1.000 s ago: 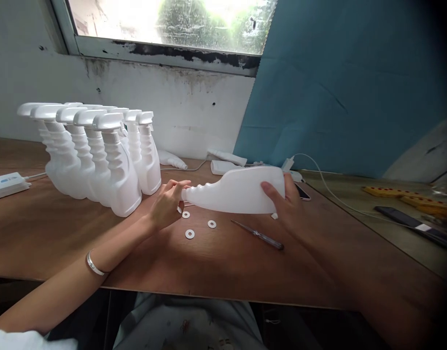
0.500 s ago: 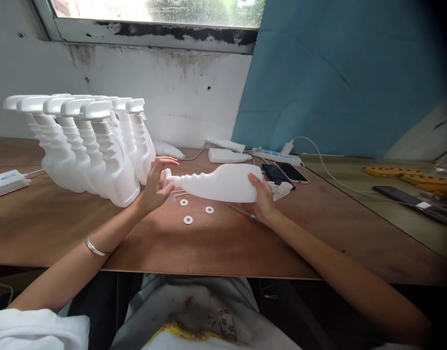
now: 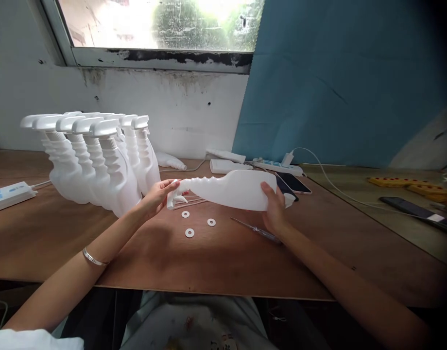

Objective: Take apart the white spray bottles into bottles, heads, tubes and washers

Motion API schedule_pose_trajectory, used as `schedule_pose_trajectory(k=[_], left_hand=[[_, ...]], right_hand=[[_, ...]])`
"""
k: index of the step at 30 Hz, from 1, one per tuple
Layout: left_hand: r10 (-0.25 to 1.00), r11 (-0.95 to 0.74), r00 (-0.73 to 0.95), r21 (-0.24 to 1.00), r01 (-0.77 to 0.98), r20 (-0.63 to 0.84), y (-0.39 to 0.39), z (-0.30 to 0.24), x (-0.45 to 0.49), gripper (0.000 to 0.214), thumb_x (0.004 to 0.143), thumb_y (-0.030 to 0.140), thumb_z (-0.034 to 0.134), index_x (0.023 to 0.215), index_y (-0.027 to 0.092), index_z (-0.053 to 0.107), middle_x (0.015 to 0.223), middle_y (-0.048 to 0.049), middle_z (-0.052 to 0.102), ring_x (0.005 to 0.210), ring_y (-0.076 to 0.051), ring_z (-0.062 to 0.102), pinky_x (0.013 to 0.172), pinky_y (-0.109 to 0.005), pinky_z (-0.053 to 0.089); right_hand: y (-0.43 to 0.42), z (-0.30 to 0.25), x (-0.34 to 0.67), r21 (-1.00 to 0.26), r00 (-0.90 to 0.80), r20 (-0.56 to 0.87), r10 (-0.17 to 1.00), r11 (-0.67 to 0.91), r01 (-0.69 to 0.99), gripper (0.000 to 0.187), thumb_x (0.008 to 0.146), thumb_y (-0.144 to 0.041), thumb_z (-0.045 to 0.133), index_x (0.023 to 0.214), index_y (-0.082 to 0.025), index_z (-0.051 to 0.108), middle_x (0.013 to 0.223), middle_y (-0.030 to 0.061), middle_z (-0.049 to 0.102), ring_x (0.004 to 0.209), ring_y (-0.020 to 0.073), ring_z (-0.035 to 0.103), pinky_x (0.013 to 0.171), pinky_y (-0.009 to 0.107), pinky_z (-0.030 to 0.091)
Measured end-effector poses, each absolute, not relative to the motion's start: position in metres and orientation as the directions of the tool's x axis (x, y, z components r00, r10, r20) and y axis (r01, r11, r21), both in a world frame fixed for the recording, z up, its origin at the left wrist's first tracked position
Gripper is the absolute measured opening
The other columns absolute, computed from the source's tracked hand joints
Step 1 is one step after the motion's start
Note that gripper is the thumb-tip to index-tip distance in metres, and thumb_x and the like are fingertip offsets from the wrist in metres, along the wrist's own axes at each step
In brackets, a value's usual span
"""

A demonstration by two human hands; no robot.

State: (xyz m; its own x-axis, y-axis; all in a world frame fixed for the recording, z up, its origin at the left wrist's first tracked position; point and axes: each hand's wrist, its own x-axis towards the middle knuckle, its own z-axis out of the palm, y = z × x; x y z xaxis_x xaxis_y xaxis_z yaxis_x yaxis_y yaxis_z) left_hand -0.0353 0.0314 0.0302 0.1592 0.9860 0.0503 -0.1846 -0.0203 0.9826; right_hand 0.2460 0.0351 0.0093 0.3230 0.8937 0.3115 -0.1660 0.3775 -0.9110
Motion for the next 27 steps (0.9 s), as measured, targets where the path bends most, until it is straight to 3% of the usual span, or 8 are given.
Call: schedule_pose_trajectory(k=[4,9,17,20,25,27], left_hand=[[0.979,0.072,0.199,0.979,-0.188,-0.033,0.03,0.028,-0.031,0.033,0.079,0.041,0.056,0.091,0.011,0.059,0.07,-0.0078,0.065,0.055,-0.014,0.059,0.051,-0.023,0.05],[0.987,0.046,0.162,0.984,-0.173,-0.018,0.029,0.027,-0.031,0.026,0.076,0.038,0.059,0.084,0.013,0.055,0.067,-0.0042,0.061,0.057,-0.012,0.058,0.049,-0.02,0.047],[0.988,-0.013,0.151,0.996,-0.091,0.026,0.031,0.02,-0.03,0.034,0.073,0.047,0.058,0.075,0.013,0.053,0.058,-0.001,0.055,0.048,-0.011,0.052,0.042,-0.02,0.043],[0.99,-0.049,0.126,0.996,-0.073,0.058,0.031,0.018,-0.031,0.034,0.07,0.045,0.063,0.08,0.014,0.051,0.065,-0.0005,0.057,0.052,-0.011,0.055,0.044,-0.021,0.044],[0.982,-0.11,0.149,0.992,-0.062,0.119,0.026,0.022,-0.032,0.047,0.056,0.024,0.076,0.094,0.017,0.049,0.076,0.001,0.059,0.07,-0.015,0.061,0.058,-0.023,0.049],[0.975,-0.089,0.196,0.991,-0.104,0.108,0.024,0.025,-0.031,0.043,0.063,0.03,0.072,0.097,0.017,0.048,0.08,-0.0011,0.061,0.076,-0.018,0.063,0.063,-0.027,0.05]], right_hand=[[0.04,0.005,0.252,-0.868,0.36,0.451,0.817,0.496,-0.038,0.032,0.068,-0.046,0.063,0.09,-0.024,0.057,0.086,-0.0013,0.061,0.076,0.0163,0.058,0.066,0.03,0.052],[0.038,0.005,0.256,-0.813,0.325,0.571,0.754,0.575,0.096,0.027,0.07,-0.043,0.062,0.091,-0.027,0.058,0.088,-0.002,0.06,0.079,0.0162,0.056,0.074,0.032,0.048],[0.032,0.006,0.257,-0.784,0.273,0.62,0.735,0.573,0.238,0.031,0.07,-0.047,0.061,0.097,-0.033,0.058,0.089,0.0006,0.061,0.083,0.0236,0.057,0.077,0.042,0.047],[0.032,0.007,0.256,-0.757,0.259,0.651,0.713,0.585,0.292,0.033,0.071,-0.048,0.061,0.1,-0.032,0.058,0.091,0.0016,0.061,0.084,0.0245,0.057,0.078,0.042,0.047],[0.038,0.004,0.258,-0.794,0.277,0.608,0.744,0.562,0.233,0.031,0.072,-0.047,0.061,0.099,-0.033,0.058,0.092,0.0011,0.061,0.085,0.0241,0.057,0.077,0.042,0.047],[0.041,0.002,0.259,-0.815,0.288,0.579,0.763,0.548,0.188,0.027,0.072,-0.046,0.06,0.096,-0.034,0.059,0.092,0.0007,0.061,0.085,0.024,0.058,0.077,0.042,0.048]])
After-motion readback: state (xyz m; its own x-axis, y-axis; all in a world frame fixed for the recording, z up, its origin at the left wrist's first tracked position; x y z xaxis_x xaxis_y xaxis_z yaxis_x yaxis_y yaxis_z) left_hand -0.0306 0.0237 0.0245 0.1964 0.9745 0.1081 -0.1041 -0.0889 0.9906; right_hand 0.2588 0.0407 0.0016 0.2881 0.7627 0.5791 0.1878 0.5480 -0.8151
